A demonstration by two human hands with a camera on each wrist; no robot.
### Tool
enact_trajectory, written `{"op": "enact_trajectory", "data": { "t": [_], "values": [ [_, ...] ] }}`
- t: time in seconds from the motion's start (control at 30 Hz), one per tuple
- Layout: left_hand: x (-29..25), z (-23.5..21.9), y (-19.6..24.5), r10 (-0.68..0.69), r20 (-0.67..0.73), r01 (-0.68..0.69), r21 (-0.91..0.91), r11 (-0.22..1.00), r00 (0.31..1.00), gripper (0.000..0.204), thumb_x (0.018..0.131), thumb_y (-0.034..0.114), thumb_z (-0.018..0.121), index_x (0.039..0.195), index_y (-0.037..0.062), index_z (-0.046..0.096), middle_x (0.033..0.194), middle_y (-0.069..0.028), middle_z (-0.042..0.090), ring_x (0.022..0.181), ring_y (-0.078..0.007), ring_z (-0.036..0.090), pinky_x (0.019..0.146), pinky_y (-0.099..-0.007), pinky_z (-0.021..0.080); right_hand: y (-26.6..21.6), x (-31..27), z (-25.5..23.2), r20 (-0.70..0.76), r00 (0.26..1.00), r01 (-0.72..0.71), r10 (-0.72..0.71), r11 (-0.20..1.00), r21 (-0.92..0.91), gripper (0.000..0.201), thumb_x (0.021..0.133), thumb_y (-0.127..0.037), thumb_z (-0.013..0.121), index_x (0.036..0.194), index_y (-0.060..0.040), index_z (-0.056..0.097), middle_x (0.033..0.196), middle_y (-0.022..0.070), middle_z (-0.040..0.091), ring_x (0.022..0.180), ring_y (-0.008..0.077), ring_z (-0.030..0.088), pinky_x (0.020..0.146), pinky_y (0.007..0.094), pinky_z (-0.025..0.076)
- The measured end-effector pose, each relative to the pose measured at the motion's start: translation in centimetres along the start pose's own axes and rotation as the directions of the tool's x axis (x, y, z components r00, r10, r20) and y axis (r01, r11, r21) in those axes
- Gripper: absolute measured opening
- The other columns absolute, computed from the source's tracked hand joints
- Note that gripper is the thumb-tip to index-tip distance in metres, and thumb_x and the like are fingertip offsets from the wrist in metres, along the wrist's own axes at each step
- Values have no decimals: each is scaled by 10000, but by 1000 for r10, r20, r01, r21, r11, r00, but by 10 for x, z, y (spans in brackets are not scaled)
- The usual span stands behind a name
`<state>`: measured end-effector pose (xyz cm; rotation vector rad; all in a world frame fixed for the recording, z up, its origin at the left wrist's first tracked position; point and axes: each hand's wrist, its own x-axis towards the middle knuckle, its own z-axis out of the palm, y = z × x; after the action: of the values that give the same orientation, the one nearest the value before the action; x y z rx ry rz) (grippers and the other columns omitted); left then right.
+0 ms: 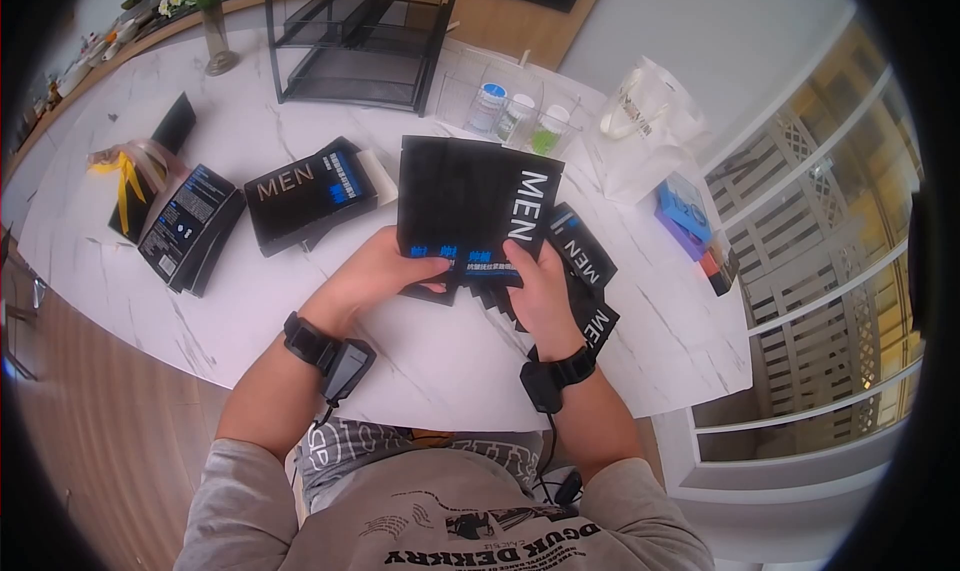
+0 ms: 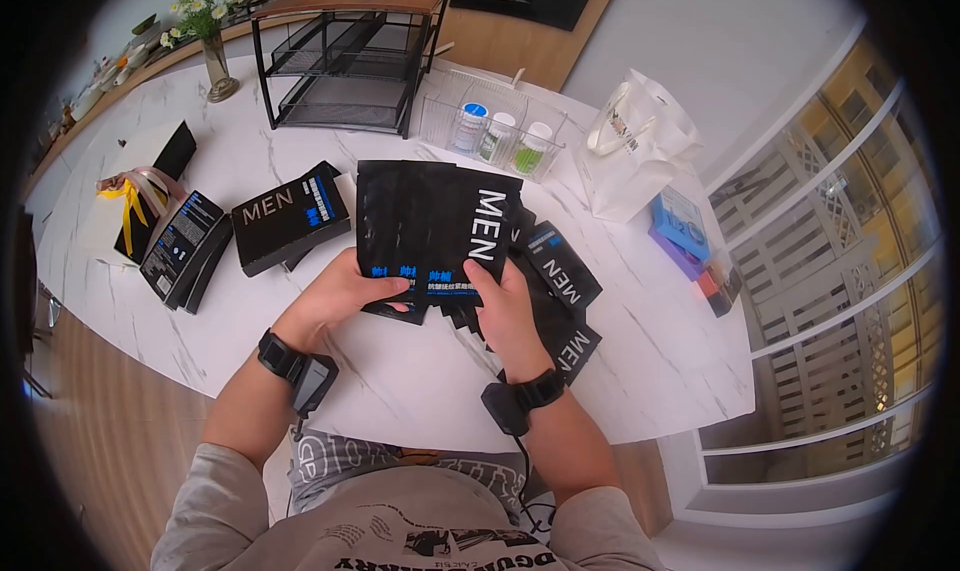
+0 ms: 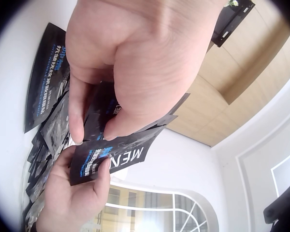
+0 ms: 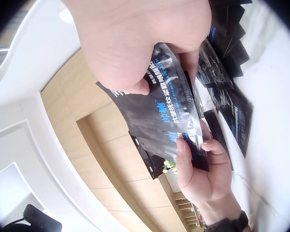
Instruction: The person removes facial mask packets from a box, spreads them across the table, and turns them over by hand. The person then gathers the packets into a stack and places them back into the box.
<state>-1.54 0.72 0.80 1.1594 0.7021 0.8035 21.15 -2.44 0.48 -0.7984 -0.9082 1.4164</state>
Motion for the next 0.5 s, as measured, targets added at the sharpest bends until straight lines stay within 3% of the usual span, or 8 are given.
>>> {"op": "enact_trajectory", "data": {
  "t": [0.5],
  "values": [
    [-2,2,2,2,6,-2,15,1000,1000,263,910,6,672,1162,-46,615,1044,-90,679,903,-170,673,758,-313,616,-2,-1,1,-9,1000,-10,10,1000,-17,222,991,-72,568,1196,11,581,1113,66,646,987,154,650,851,308,548]
  ]
}}
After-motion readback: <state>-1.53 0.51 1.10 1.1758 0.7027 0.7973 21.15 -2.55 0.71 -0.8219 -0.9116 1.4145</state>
